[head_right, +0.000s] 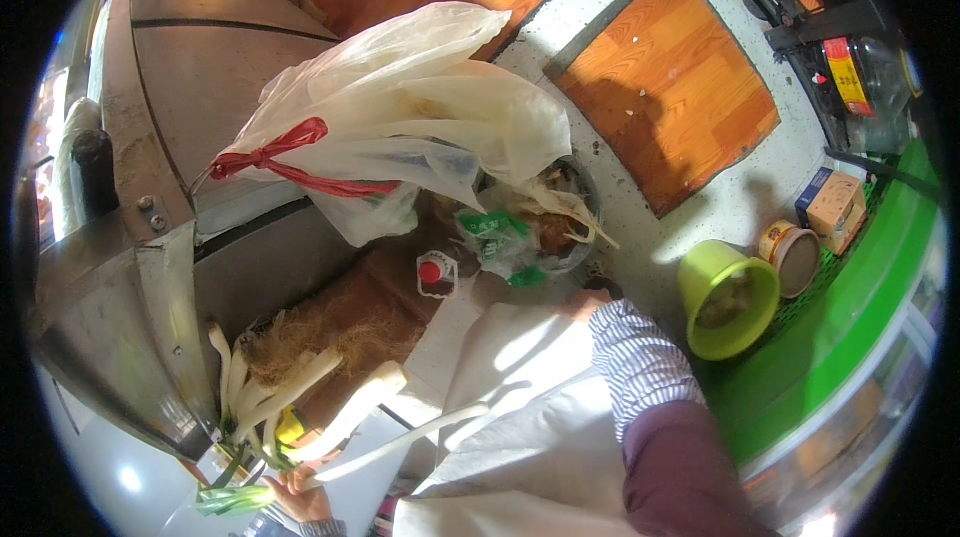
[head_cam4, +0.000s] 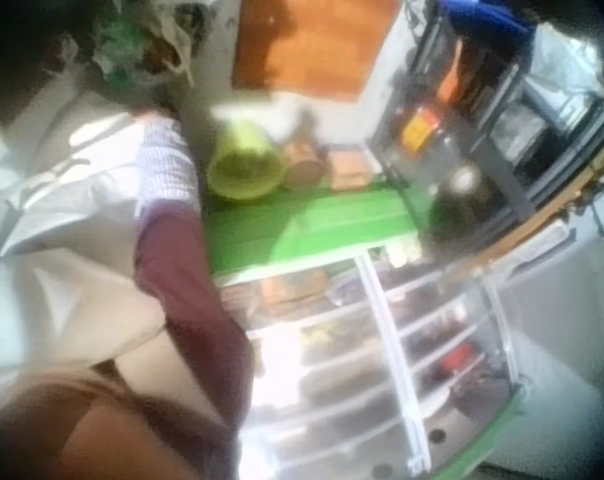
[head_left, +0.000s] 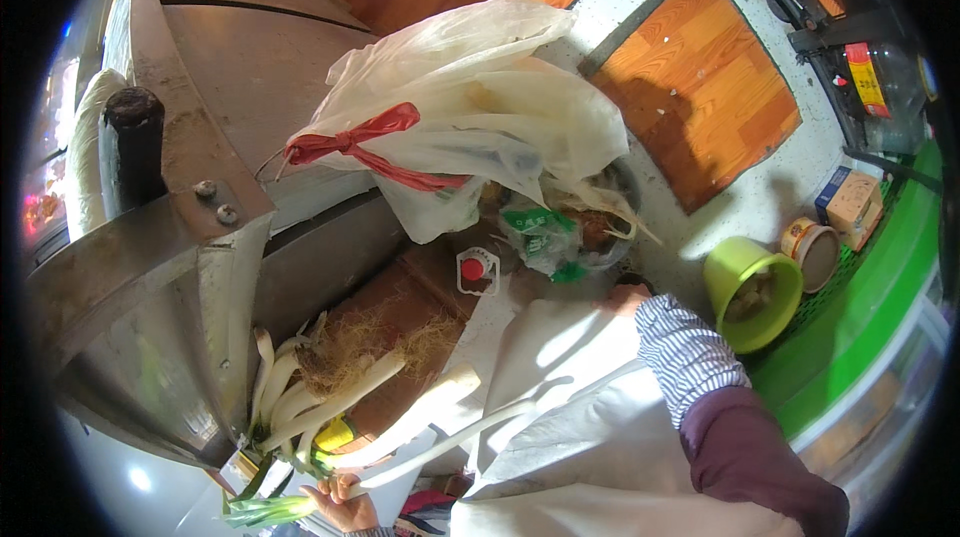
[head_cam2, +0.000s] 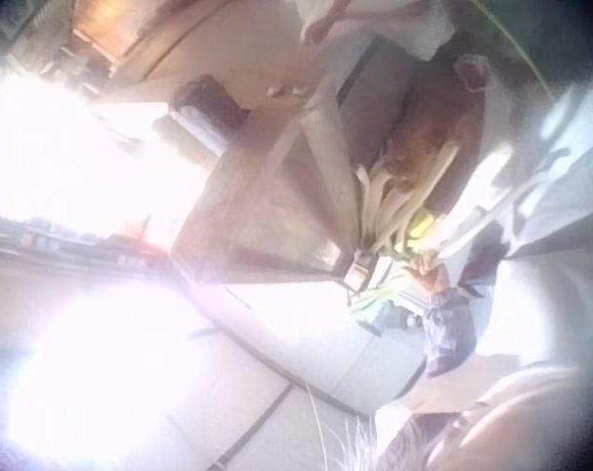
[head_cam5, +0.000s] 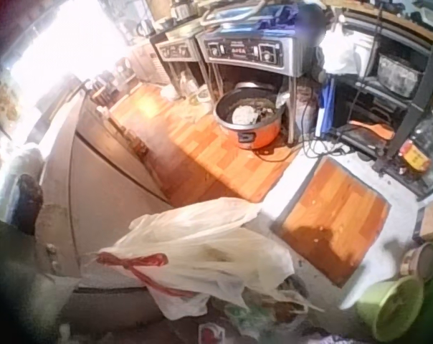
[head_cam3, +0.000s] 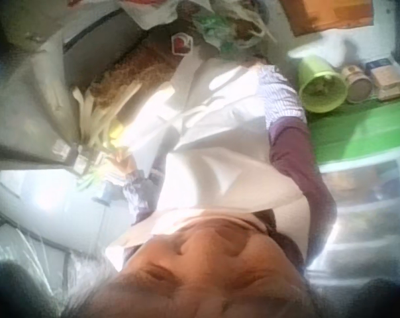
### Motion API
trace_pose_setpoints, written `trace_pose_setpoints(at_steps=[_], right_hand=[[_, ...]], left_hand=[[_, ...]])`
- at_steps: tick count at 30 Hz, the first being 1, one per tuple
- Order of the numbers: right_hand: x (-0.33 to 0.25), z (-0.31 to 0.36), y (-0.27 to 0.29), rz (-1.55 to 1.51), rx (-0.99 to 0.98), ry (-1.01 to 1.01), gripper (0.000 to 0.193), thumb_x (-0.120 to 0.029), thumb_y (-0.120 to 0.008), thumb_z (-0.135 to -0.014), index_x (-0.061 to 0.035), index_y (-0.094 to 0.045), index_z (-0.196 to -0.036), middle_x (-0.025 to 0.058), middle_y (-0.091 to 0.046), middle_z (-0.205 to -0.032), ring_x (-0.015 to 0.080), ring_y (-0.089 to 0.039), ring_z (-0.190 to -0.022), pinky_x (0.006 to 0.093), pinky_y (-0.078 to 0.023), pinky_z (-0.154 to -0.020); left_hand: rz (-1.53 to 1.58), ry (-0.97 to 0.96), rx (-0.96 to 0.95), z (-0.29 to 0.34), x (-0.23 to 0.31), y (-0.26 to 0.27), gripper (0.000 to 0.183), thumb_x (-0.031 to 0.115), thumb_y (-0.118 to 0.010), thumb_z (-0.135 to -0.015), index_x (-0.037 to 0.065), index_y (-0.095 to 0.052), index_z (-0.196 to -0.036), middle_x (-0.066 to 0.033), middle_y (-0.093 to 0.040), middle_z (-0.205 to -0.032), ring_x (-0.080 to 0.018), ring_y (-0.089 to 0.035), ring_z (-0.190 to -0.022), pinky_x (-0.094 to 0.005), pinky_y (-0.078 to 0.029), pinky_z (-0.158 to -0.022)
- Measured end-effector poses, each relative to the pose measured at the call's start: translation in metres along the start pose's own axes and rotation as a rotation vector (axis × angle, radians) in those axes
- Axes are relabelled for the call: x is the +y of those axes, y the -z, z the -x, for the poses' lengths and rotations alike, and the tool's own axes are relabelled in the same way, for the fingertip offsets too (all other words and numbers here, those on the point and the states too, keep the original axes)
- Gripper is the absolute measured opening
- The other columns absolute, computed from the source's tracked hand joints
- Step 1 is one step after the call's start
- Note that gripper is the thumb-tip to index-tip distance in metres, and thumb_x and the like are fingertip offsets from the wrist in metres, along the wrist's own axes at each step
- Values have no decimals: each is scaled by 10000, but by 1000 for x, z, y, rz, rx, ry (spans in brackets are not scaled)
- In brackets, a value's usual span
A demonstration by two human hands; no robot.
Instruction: The person kneads dough on a floured metal counter, then moves to a cutting board to trim the roots and outer layers of green onions using a small knife. The trimmed pieces are discarded into a nearby bowl.
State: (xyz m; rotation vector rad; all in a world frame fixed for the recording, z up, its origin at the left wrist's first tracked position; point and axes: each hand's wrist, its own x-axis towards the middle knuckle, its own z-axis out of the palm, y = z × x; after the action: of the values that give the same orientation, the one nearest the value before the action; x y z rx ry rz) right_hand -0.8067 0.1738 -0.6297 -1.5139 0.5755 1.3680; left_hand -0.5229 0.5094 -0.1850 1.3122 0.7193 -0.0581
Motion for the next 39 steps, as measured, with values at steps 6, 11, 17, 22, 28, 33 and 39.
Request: trace_pose_setpoints(at_steps=[6,11,17,22,28,33,39], right_hand=[[-5,86,0,-439,122,399,409,-404,-642,-876,1,-687,-918,132,-679,-768,231,-624,-671,379,-494,-676],[-45,137,-22,-193,78,486,353,-350,-608,-887,-6,-655,-950,206,-662,-917,340,-642,-920,430,-469,-841],[-108,131,-106,116,-9,663,298,-324,-576,-867,-35,-647,-845,204,-664,-880,340,-639,-899,460,-424,-891],[-123,105,-147,-42,132,398,311,-339,-562,-875,-40,-616,-942,198,-652,-956,343,-613,-992,457,-386,-968],[-132,-16,-177,-91,551,162,616,-366,-655,-808,-50,-451,-1296,223,-495,-1295,386,-464,-1224,472,-387,-1001],[-181,-131,-232,-525,789,286,612,-308,-647,-856,4,-427,-1334,229,-492,-1314,342,-488,-1217,446,-417,-984],[-176,-184,-240,-1234,655,259,544,-324,-631,-877,-54,-457,-1315,182,-522,-1282,308,-502,-1192,464,-424,-981]], left_hand=[[91,46,-13,16,2,15,435,418,-590,-934,114,-437,-663,17,-348,-472,-106,-380,-431,-262,-469,-560],[38,2,31,10,4,12,447,419,-515,-975,134,-382,-658,26,-320,-469,-95,-347,-409,-266,-456,-536],[44,58,-58,-20,20,17,443,430,-526,-968,144,-387,-660,34,-346,-488,-81,-383,-437,-259,-460,-552],[-44,13,-92,-30,18,22,444,460,-515,-964,136,-426,-674,32,-366,-500,-98,-414,-475,-278,-471,-616],[-396,3,-236,-28,20,26,804,523,-549,-904,44,-260,-1481,-34,-616,-905,-87,-462,-605,-280,-477,-681],[-424,57,-276,-53,23,42,706,553,-520,-909,24,-429,-1369,17,-553,-715,-91,-471,-576,-443,-467,-855],[-543,-54,-25,-80,26,60,515,581,-534,-879,121,-611,-1099,0,-650,-902,-140,-581,-733,-600,-426,-888]])
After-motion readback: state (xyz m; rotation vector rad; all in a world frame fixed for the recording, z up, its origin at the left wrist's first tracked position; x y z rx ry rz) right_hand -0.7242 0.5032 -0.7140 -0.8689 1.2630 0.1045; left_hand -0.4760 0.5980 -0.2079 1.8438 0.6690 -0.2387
